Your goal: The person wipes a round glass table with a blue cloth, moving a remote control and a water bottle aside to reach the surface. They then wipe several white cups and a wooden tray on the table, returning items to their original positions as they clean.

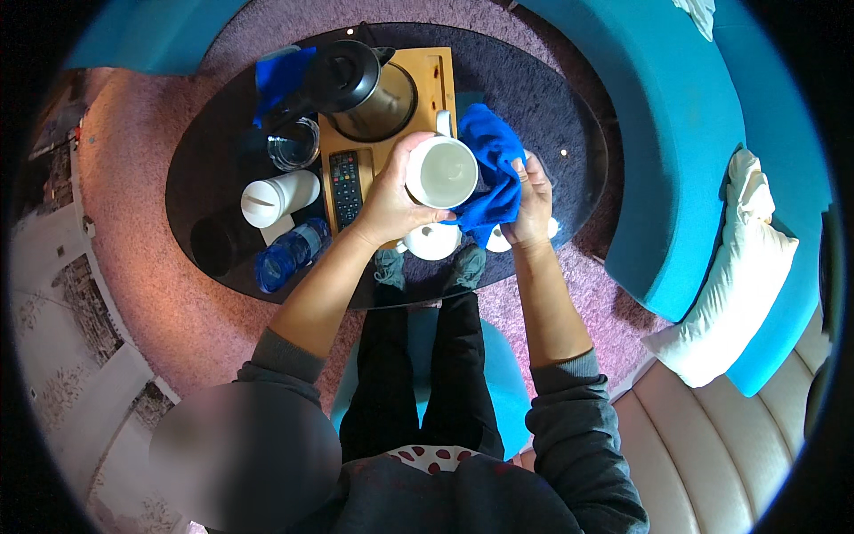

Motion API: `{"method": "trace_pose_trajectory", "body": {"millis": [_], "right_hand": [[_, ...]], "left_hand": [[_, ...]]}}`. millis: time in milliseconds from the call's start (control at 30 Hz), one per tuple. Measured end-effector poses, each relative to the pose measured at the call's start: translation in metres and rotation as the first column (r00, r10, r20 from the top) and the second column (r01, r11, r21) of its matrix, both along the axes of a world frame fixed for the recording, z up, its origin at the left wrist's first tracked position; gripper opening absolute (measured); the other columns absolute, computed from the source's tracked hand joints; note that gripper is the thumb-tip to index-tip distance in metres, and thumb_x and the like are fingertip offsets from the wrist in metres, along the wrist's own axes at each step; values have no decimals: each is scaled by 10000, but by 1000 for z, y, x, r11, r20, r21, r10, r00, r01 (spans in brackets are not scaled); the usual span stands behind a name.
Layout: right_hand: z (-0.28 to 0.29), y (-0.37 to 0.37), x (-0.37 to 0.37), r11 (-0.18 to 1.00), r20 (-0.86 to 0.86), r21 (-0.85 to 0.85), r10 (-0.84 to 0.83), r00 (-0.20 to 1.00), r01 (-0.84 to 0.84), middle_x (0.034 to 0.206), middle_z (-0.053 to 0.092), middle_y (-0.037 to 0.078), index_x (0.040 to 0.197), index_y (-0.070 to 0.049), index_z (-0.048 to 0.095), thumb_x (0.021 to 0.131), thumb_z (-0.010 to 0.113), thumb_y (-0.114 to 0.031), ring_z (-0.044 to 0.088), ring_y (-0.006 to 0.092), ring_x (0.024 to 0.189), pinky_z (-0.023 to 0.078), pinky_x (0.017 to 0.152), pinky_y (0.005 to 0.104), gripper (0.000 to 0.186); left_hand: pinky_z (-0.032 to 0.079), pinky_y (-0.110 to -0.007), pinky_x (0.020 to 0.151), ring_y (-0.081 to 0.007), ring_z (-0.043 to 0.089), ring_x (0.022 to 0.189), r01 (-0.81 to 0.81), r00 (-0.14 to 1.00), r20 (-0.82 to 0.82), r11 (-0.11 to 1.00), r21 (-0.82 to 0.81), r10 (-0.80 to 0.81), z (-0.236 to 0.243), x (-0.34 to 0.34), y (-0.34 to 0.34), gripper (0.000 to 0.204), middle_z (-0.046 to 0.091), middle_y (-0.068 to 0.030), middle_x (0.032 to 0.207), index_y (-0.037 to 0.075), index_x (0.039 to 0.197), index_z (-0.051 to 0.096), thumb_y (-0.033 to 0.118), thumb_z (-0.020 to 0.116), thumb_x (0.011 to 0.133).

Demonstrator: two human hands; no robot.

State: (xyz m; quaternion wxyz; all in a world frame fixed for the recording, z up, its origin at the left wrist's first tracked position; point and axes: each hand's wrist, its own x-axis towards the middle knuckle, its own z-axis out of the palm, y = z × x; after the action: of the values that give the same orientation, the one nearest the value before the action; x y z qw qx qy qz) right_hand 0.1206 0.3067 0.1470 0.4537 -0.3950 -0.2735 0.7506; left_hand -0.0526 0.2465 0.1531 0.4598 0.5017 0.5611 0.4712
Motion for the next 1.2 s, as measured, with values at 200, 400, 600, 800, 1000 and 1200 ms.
{"method": "trace_pose_trajectory", "body": {"millis": [200,400,600,800,1000,1200], "right_hand": [[-24,0,-4,944,575,237,53,817,-228,863,591,8,1017,-6,584,910,510,-122,515,75,793,424,758,209,174],[-39,-3,-6,940,694,229,26,720,-255,822,580,7,992,-9,591,916,502,-126,502,75,749,431,701,205,165],[-51,-11,-5,964,662,211,-18,749,-163,829,578,11,1012,-10,586,921,497,-131,500,76,746,435,702,205,176],[-50,-13,-5,991,600,131,-49,798,-38,828,584,12,1020,-4,587,921,485,-104,501,76,747,432,701,216,173],[-52,-15,2,989,580,145,-83,811,-2,843,583,12,1018,-2,582,921,494,-125,502,72,759,436,715,211,180],[-51,-14,13,981,485,163,-169,858,101,862,582,13,1010,2,579,920,497,-127,502,71,772,432,733,213,178]], "left_hand": [[409,-384,958,-282,449,1167,-131,969,-207,991,38,136,-35,-10,1,946,441,-119,1217,114,1281,286,65,837,513],[402,-371,948,-251,479,1131,-125,971,-211,991,-39,115,-72,-10,-3,918,483,-125,1198,109,1286,302,38,813,527],[406,-389,955,-305,481,1137,-124,962,-255,986,-111,92,-69,-3,-4,901,474,-147,1211,117,1288,283,81,815,561],[393,-408,969,-329,458,1158,-88,952,-302,984,-156,37,-76,-5,-9,909,458,-162,1225,127,1290,287,71,817,553],[366,-412,999,-330,420,1195,-18,973,-229,976,-215,-33,-74,-11,-8,952,428,-159,1254,163,1329,253,57,810,564],[360,-401,1005,-313,417,1204,23,965,-250,973,-228,-81,-69,-19,-11,906,415,-140,1274,189,1337,251,17,765,610]]}}
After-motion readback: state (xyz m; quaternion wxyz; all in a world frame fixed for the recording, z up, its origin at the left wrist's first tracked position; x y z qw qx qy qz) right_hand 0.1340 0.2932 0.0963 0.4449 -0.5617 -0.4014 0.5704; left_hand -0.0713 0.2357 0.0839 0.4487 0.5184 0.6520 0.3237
